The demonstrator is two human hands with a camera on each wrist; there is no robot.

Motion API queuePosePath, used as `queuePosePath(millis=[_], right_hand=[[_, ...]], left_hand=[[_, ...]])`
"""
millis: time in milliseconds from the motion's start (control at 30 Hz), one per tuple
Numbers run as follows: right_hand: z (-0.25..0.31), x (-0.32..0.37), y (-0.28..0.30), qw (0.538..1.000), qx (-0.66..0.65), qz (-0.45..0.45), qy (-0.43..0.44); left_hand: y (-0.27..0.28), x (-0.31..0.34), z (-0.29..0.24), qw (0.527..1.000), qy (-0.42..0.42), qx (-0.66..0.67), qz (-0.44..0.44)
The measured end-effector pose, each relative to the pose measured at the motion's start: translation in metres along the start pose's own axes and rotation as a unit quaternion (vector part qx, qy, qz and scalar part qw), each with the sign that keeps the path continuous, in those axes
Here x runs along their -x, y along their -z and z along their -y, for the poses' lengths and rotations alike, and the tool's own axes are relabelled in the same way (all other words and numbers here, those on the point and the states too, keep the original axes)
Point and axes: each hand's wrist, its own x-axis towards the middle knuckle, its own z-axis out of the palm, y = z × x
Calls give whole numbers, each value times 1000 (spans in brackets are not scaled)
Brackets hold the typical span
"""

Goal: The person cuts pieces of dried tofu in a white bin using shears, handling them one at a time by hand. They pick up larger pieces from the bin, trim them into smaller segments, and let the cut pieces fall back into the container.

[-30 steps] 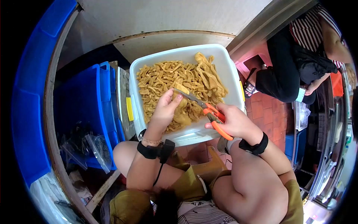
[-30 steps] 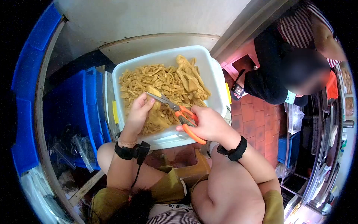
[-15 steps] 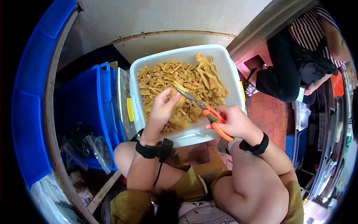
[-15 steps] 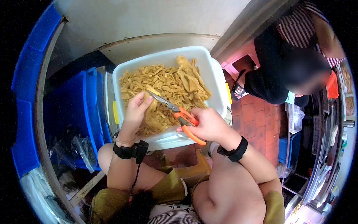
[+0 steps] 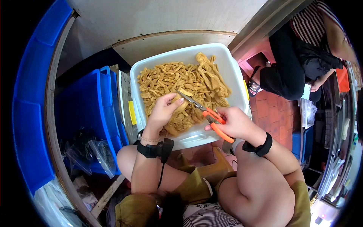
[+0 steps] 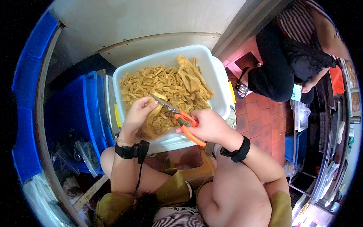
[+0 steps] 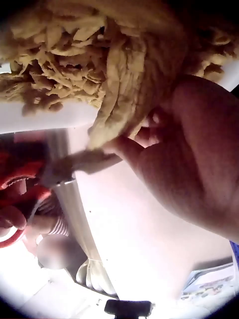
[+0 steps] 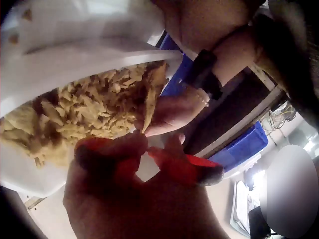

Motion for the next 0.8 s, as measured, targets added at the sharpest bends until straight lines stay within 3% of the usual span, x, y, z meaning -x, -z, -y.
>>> queuePosePath(millis=[233,467,633,800], right_hand=[[-2,4,4,1000,-4,-16,-27],[-17,1,-1,994,-104,-35,-13],[-8,1,4,997,-78,-18,-1],[-10,0,1,991,-126,9,-49]], left_hand=[[-8,-6,27,998,-27,8,-55],[-12,10,-14,998,-18,56,2],[-12,15,-23,997,13,36,70],[-11,12,-20,997,-23,73,-25]])
